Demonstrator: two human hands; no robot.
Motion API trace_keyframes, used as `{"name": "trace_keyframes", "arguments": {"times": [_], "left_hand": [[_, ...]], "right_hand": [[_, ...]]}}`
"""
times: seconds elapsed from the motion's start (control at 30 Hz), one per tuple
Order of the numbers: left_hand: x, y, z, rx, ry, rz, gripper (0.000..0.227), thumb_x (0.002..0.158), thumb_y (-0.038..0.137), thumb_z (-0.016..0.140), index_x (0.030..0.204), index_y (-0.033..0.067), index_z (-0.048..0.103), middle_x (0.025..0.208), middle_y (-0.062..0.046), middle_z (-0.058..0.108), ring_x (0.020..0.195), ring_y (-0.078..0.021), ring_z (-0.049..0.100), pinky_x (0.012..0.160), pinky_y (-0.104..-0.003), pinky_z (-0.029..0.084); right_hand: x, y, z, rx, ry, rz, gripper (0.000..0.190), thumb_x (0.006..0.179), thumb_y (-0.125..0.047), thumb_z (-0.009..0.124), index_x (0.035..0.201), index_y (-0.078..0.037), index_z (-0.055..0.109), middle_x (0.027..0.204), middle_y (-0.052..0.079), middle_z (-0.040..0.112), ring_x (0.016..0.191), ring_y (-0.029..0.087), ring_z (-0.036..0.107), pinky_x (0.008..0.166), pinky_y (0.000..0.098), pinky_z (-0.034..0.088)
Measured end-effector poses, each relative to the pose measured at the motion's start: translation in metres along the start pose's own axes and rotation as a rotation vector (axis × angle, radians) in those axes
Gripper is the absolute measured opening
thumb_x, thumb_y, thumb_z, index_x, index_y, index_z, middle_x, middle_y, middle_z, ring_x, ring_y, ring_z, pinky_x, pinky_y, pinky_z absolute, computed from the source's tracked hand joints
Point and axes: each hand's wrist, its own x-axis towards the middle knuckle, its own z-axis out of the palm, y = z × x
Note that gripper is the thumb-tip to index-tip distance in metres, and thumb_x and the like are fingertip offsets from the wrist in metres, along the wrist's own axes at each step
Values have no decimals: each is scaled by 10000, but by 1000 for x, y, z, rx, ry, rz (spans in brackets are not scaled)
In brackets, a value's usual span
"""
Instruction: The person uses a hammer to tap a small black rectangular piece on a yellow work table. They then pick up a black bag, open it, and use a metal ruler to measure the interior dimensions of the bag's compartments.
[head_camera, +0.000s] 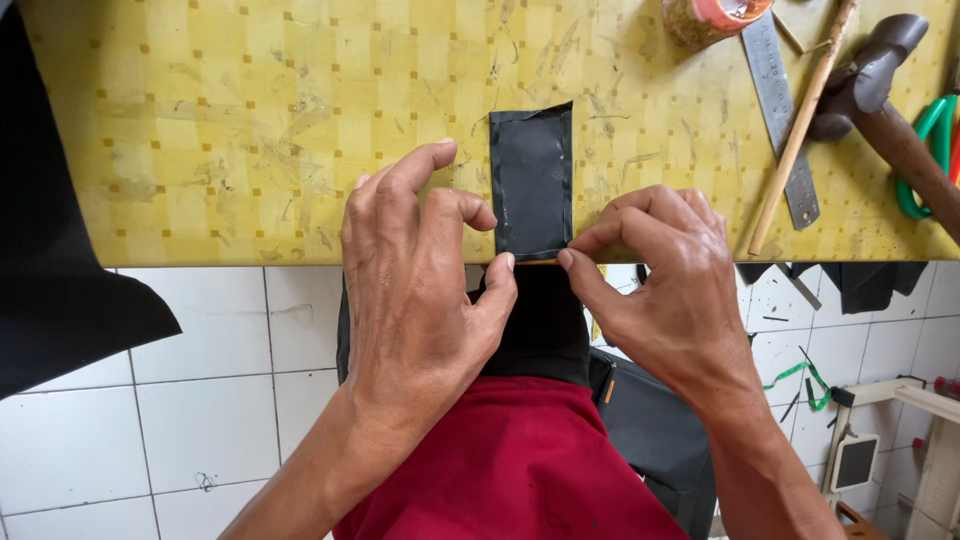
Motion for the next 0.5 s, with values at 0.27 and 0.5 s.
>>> {"name": "trace_keyframes", "arguments": {"times": [0.27, 0.5], "left_hand": [[1, -2, -3, 5, -84, -6, 334, 754, 119, 794, 972, 69, 546, 1323, -175, 461, 1273, -345, 462, 1076, -550, 340], [3, 0, -7, -30, -73, -45, 357, 723, 131, 787, 984, 99, 545, 1330, -151, 463, 1214, -361, 455, 983, -481, 363]], "right_hand": [[19, 10, -9, -115, -249, 89, 218, 815, -243, 791, 771, -131, 610, 779, -6, 627, 687, 171, 588, 782, 412, 375], [29, 9, -20, -37, -344, 130, 255, 786, -231, 807, 721, -148, 575, 734, -33, 594, 708, 173, 548, 755, 361, 390]]}}
